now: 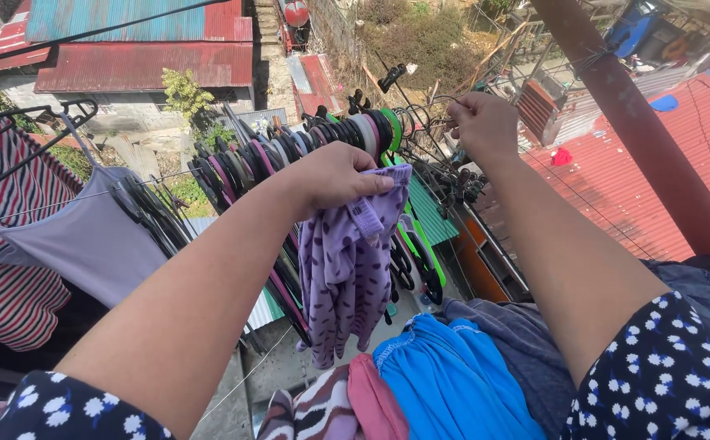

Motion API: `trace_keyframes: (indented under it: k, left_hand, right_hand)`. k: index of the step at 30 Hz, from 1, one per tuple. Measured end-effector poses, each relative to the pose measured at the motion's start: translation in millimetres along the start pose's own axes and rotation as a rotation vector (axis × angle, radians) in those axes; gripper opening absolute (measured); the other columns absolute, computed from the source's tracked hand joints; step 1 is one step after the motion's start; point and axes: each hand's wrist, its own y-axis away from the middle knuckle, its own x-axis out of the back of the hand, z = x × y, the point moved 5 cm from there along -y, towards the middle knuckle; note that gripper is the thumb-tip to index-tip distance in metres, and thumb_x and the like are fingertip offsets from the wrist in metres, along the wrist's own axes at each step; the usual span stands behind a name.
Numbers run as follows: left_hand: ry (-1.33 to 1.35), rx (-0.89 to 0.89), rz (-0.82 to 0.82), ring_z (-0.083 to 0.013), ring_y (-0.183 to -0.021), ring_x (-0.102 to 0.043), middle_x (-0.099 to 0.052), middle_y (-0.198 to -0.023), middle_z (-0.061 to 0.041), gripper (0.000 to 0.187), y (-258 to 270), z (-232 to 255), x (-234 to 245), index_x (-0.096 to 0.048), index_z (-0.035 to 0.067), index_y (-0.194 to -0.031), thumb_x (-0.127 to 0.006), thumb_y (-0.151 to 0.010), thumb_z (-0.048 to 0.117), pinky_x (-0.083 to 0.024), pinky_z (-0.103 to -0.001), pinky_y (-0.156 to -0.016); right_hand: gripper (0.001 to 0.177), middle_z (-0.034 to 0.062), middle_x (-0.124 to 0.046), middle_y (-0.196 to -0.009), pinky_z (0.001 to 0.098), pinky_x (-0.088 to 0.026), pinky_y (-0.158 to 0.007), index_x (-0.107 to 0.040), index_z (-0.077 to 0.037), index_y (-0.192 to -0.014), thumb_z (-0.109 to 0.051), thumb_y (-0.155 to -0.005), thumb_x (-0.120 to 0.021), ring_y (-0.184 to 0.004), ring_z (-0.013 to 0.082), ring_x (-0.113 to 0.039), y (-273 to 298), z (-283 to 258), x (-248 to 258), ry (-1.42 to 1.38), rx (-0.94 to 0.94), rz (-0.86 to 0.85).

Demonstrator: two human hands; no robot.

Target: Hanging laundry on a clothesline using hangers and clothespins on an outdoor balcony.

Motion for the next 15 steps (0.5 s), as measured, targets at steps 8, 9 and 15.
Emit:
trace_keyframes:
  k: [8,9,15]
  left_hand:
    - [0.009,0.01,-0.025,-0.0258,-0.093,-0.072,-0.075,-0.083,-0.008,0.027,6,3,-7,-0.082,0.023,-0.095,-0.075,-0.079,0.044,-0.054,-0.033,-0.082]
    - [0.012,0.014,-0.027,-0.0252,-0.092,-0.073,-0.075,-0.083,-0.007,0.027,7,4,-9,-0.082,0.023,-0.095,-0.075,-0.079,0.044,-0.055,-0.033,-0.082]
    - [0.039,0.014,-0.019,-0.0253,-0.092,-0.073,-0.075,-0.083,-0.007,0.026,2,-7,-10,-0.083,0.024,-0.094,-0.077,-0.079,0.045,-0.055,-0.033,-0.081]
  right_hand:
    - [0.009,0.0084,-0.074,-0.074,0.022,-0.057,-0.058,-0.076,-0.008,-0.102,-0.013,-0.102,-0.069,-0.062,0.0121,-0.073,-2,17,20,-0.05,0.014,0.161]
    - [0.009,0.0082,-0.074,-0.074,0.0216,-0.055,-0.056,-0.076,-0.008,-0.1,-0.015,-0.1,-0.07,-0.061,0.0118,-0.073,0,14,15,-0.035,0.0,0.106]
    - [0.016,0.0004,-0.072,-0.067,0.027,-0.053,-0.064,-0.077,-0.015,-0.091,-0.027,-0.101,-0.072,-0.066,0.0157,-0.072,-21,34,6,0.128,0.025,0.119]
